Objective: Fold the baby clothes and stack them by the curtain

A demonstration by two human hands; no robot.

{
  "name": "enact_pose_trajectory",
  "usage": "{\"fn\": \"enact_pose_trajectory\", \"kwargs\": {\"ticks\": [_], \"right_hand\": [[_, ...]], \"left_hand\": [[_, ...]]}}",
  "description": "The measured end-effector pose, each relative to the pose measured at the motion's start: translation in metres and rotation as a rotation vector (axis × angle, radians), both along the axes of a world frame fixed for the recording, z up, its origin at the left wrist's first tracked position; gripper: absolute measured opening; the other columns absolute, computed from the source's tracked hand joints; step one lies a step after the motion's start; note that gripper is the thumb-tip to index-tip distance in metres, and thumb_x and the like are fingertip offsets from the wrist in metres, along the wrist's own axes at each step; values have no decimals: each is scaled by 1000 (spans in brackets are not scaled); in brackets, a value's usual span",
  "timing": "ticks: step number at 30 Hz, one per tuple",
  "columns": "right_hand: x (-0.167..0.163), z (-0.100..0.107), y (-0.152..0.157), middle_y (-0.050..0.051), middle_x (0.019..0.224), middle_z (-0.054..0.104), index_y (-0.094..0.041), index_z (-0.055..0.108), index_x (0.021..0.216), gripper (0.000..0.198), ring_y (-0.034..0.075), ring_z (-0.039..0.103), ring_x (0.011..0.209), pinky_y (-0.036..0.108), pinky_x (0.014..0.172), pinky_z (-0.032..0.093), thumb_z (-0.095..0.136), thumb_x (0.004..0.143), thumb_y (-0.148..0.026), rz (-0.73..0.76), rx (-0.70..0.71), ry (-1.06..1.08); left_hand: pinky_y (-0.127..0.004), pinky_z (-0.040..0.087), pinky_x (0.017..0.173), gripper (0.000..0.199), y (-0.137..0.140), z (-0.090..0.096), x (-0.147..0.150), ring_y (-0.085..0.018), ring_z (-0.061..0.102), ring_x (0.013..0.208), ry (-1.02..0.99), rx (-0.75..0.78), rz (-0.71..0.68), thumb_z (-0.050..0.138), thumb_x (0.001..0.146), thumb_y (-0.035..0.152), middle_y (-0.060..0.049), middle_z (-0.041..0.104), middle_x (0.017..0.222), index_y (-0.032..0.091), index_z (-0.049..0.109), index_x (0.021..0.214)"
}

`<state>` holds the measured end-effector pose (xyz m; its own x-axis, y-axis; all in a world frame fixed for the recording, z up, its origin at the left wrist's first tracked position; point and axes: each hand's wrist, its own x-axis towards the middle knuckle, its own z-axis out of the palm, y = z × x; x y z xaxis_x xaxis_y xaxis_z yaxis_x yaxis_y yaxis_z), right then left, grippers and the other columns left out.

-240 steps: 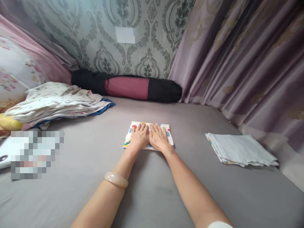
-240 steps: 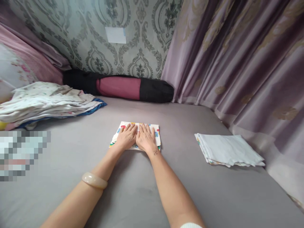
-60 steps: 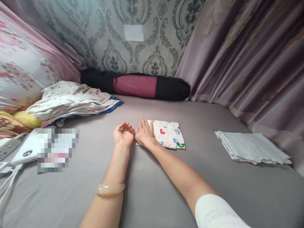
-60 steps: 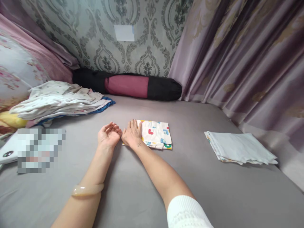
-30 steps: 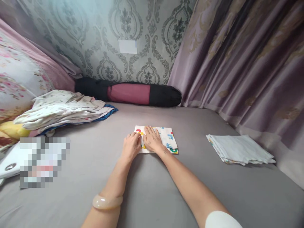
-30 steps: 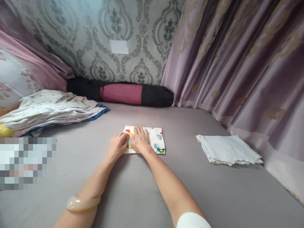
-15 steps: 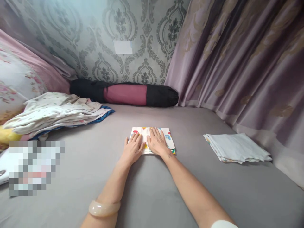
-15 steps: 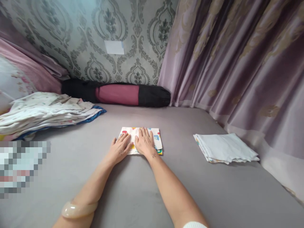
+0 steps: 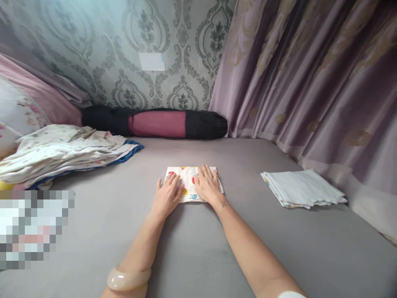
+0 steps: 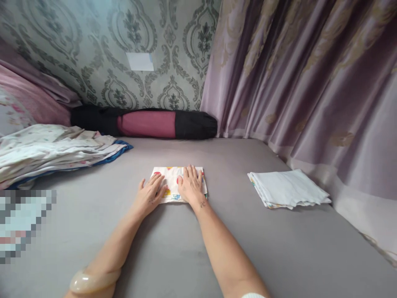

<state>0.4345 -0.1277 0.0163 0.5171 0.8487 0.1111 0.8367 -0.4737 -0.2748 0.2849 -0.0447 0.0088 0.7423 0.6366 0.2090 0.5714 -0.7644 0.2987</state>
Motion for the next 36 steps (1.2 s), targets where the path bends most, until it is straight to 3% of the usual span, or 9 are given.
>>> {"fn": "enact_pose_trajectory", "kwargs": {"ticks": [7,19,28,36], "right_hand": [[2,-7,1,14,158,21,-9,30,150,59,26,12,147,49,117,4,25,100,-40,0,-51,22],[6,-2,1,12,159,20,-11,29,150,58,24,12,147,47,118,5,22,99,-38,-14,-70,102],[20,-5,-3,14,159,19,-6,26,151,62,25,11,147,46,117,7,17,100,-41,-152,-77,55],[23,-13,-3,14,159,20,-4,26,151,63,26,13,147,45,117,9,20,100,-41,-164,-79,66]], "left_hand": [[-59,20,113,39,-3,6,2,-26,31,142,95,-75,-2,36,98,35,-12,42,150,24,47,133],[-59,21,112,35,-2,1,0,-25,33,140,47,-49,-12,34,98,35,-11,46,146,25,47,129],[-59,21,111,33,0,1,-1,-25,32,141,44,-54,1,34,98,35,-11,45,146,25,47,127],[-60,21,111,33,0,2,-1,-25,32,141,51,-57,3,33,98,35,-11,45,146,25,47,126]]}}
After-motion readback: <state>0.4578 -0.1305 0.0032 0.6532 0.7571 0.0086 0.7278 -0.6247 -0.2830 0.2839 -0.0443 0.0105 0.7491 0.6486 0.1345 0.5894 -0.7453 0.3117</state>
